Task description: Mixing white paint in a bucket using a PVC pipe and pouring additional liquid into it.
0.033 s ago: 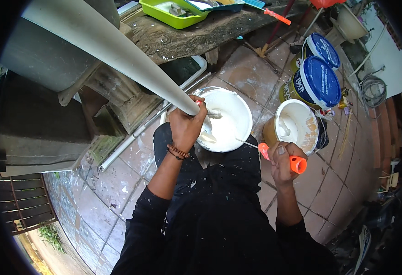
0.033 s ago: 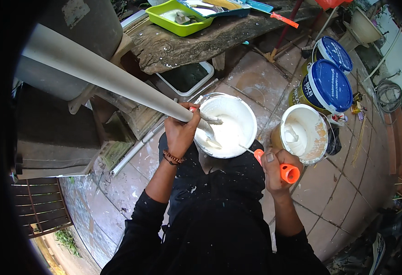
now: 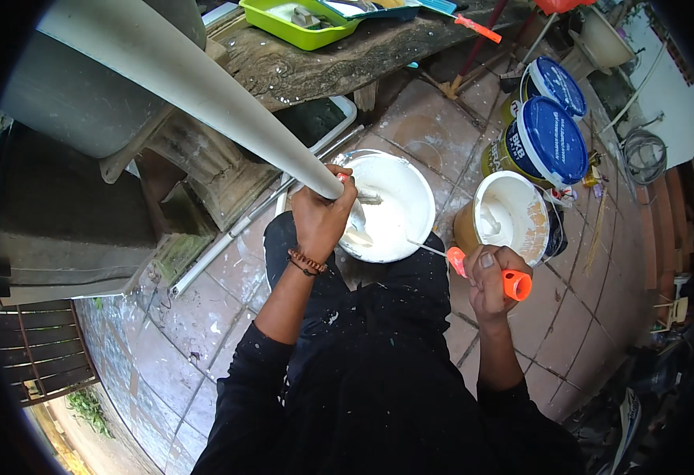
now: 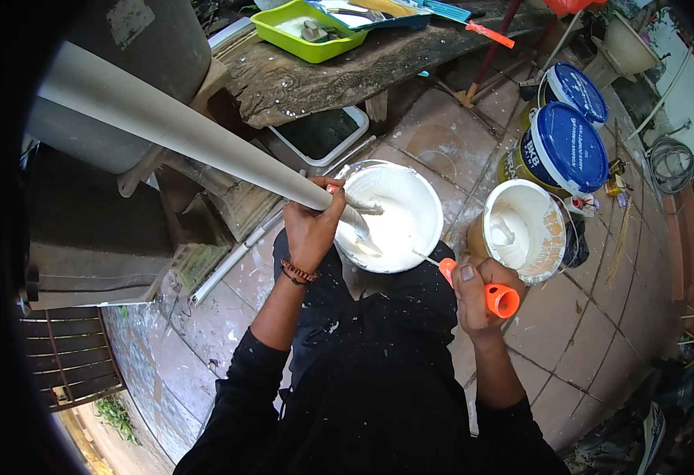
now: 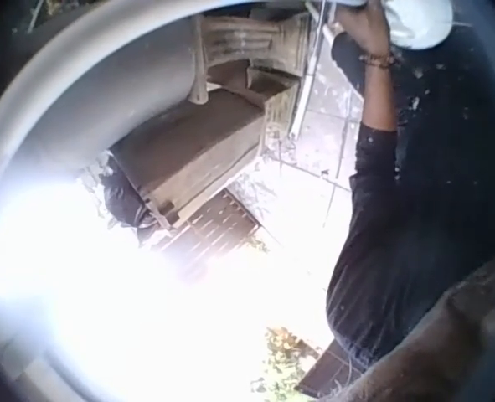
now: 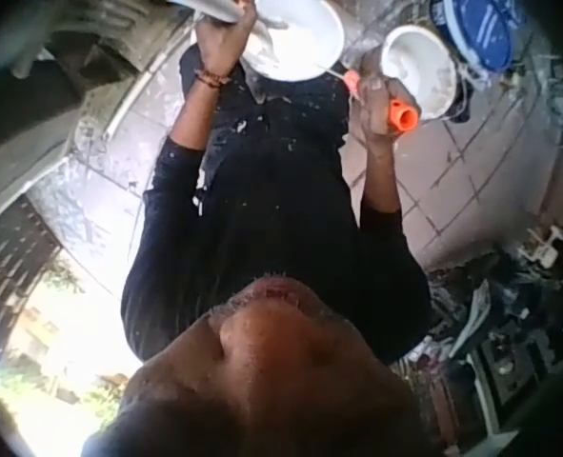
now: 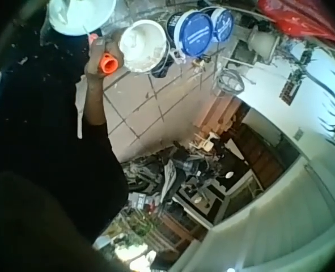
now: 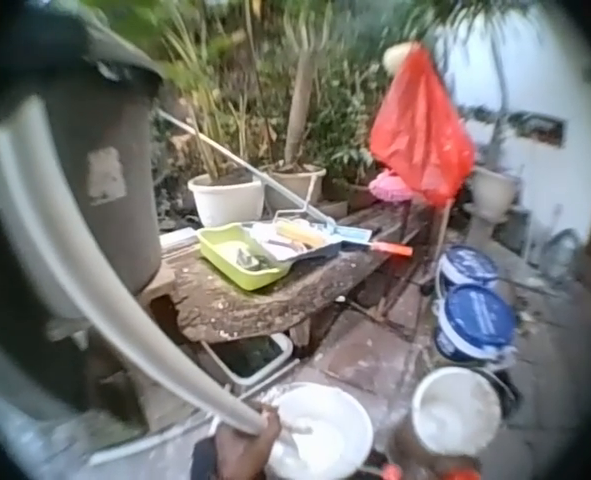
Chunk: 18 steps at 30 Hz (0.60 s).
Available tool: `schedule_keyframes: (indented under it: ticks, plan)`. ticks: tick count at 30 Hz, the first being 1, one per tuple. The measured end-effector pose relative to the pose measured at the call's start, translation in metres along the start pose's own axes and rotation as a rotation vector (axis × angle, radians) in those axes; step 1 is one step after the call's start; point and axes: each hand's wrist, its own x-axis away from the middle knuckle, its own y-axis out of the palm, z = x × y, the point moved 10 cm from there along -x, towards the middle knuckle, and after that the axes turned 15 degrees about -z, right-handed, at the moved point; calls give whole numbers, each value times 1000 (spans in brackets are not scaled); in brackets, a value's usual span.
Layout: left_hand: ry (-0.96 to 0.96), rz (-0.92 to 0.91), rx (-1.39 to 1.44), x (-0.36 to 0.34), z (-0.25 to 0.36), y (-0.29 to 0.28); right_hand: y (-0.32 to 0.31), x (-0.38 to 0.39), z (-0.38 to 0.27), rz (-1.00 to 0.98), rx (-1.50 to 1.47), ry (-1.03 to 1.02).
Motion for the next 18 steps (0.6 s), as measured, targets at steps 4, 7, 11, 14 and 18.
schedule_keyframes:
  ticks: [4, 7, 11, 14, 18]
  plan:
    - [39, 27, 18, 2, -10, 1, -2, 8, 5, -14, 18, 10]
    - [39, 16, 10, 5, -14, 6, -1, 21, 25, -39, 51, 15]
    - [47, 12, 24, 11, -12, 7, -6, 24, 36, 42, -76, -88]
    - [73, 16, -2, 11, -17, 6, -5, 16, 38, 65, -123, -126]
    - [78, 20, -9, 16, -17, 6, -4, 11, 39, 11, -162, -150]
